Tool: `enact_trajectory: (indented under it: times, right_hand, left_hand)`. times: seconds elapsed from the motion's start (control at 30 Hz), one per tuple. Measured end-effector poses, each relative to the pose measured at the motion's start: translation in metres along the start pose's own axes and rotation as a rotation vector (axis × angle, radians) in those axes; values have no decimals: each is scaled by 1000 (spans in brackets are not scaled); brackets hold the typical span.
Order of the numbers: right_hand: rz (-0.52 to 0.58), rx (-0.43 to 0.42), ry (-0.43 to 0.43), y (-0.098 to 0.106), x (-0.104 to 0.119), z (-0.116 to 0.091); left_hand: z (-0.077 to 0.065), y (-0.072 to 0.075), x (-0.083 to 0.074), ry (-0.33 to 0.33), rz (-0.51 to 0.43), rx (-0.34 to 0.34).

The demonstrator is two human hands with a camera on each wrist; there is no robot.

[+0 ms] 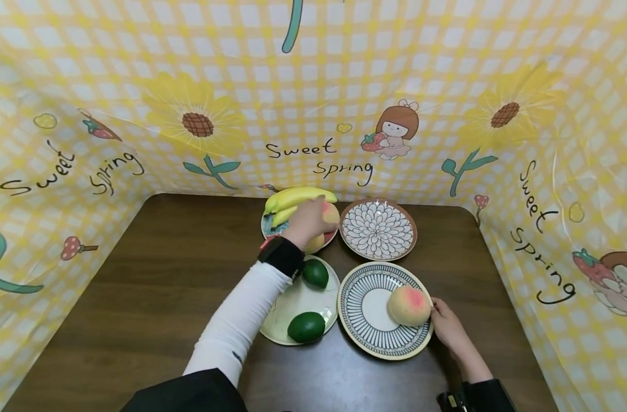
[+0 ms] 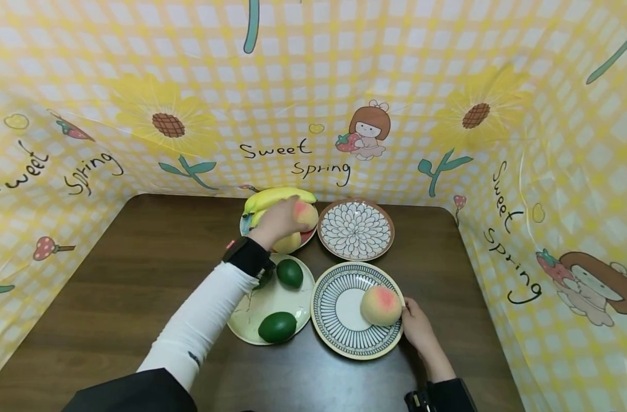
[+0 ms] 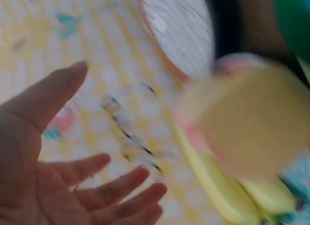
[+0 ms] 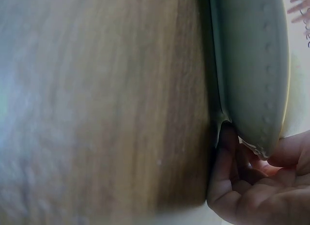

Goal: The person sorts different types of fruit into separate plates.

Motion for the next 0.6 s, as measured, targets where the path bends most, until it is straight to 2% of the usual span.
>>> enact_trajectory:
  times: [0.03, 0.1, 0.23, 0.3, 0.4, 0.47, 0.6]
  right_hand:
    - [-2, 0, -3, 0, 0, 0]
    - [-1, -3, -7, -1, 0, 0]
    - [4, -10, -11, 0, -1, 0]
    - [8, -6, -10, -2, 0, -1]
    - [18, -2, -5, -4, 2, 0]
    - [21, -6, -2, -4, 2, 0]
    - [18, -18, -1, -3, 0, 1]
  left_hand:
    - [3, 5, 10, 43, -1, -20]
    - [10, 7, 25, 82, -22, -14]
    - [18, -10, 45, 107, -9, 70]
    - [18, -18, 54, 141, 38, 79]
    - [16, -25, 64, 220, 109, 66]
    - [16, -28, 68, 253, 124, 54]
    - [18, -34, 71, 261, 112, 53]
Point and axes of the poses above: each hand's wrist, its own z-axis towards the middle knuckle, its own y-axis out of the back of the hand, x = y × z, the point moved 8 cm from there along z, towards the middle knuckle, and after that the axes turned 13 degrees about -z, right-handed, at the moved point
